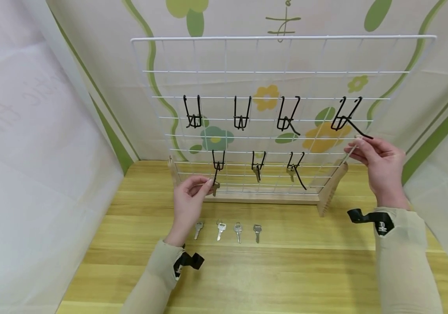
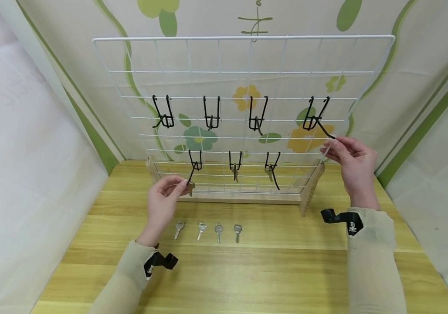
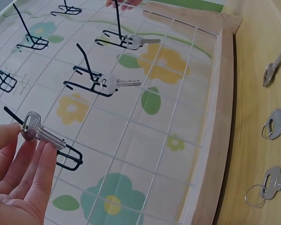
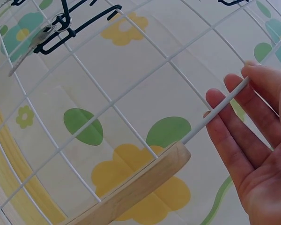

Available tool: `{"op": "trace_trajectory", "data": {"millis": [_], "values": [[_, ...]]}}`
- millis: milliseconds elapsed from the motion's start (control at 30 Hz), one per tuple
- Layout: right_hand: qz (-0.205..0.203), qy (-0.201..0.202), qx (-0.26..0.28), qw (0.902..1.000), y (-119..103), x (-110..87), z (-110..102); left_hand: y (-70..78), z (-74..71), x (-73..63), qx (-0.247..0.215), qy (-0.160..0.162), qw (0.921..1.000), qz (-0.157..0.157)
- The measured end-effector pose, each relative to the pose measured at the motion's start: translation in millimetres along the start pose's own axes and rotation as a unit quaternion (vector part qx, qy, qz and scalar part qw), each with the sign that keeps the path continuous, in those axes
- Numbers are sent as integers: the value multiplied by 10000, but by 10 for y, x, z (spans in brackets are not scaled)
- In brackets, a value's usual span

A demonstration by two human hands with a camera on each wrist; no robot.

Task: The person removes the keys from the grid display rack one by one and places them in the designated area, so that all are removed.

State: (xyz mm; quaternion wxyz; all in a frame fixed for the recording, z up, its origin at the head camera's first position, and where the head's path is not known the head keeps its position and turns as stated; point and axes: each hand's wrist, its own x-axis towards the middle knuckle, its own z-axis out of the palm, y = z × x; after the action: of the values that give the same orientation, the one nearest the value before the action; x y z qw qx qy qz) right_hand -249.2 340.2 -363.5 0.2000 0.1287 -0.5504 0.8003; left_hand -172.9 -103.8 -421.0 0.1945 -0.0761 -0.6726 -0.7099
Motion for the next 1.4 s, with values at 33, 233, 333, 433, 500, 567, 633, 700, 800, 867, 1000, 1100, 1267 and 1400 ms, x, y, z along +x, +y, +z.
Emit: {"op": "trace_trajectory", "data": {"millis": [33,233,333,433,500,567,633,700,800,867,1000,1100,1267,1400], "values": [[-4,-2,-32,10000,5,0,-1,7,-10,-19,-3,-30,10000,20],[14,-12,-139,9999,9,-6,-3,49,-60,-159,26,-62,10000,13],[59,-16,-144,9999,-3,-10,-3,76,-75,-224,9,3,10000,12],[118,-19,-59,9999,-22,-14,-1,104,-84,-277,-26,18,10000,6],[149,-22,19,9999,-35,-14,1,113,-87,-307,-45,-10,10000,5],[168,-28,57,9998,-40,-13,4,107,-87,-339,-56,-96,9999,-51],[181,-35,55,9998,-41,-12,6,81,-79,-373,-58,-228,9996,-139],[168,-30,0,9999,-36,-11,7,42,-58,-415,-61,-401,9988,-272],[139,-16,-72,9999,-26,-11,8,-38,-6,-489,-73,-693,9964,-482],[114,6,-109,9999,-19,-11,11,-93,42,-537,-97,-873,9941,-634],[123,31,-233,9996,-12,-13,7,-198,164,-604,-125,-1218,9892,-803],[155,54,-314,9994,-8,-15,3,-284,257,-631,-175,-1424,9858,-875],[212,73,-296,9993,-10,-13,0,-397,427,-643,-190,-1718,9806,-925],[201,60,-226,9995,-8,-11,-4,-470,572,-641,-154,-1881,9773,-965]]}}
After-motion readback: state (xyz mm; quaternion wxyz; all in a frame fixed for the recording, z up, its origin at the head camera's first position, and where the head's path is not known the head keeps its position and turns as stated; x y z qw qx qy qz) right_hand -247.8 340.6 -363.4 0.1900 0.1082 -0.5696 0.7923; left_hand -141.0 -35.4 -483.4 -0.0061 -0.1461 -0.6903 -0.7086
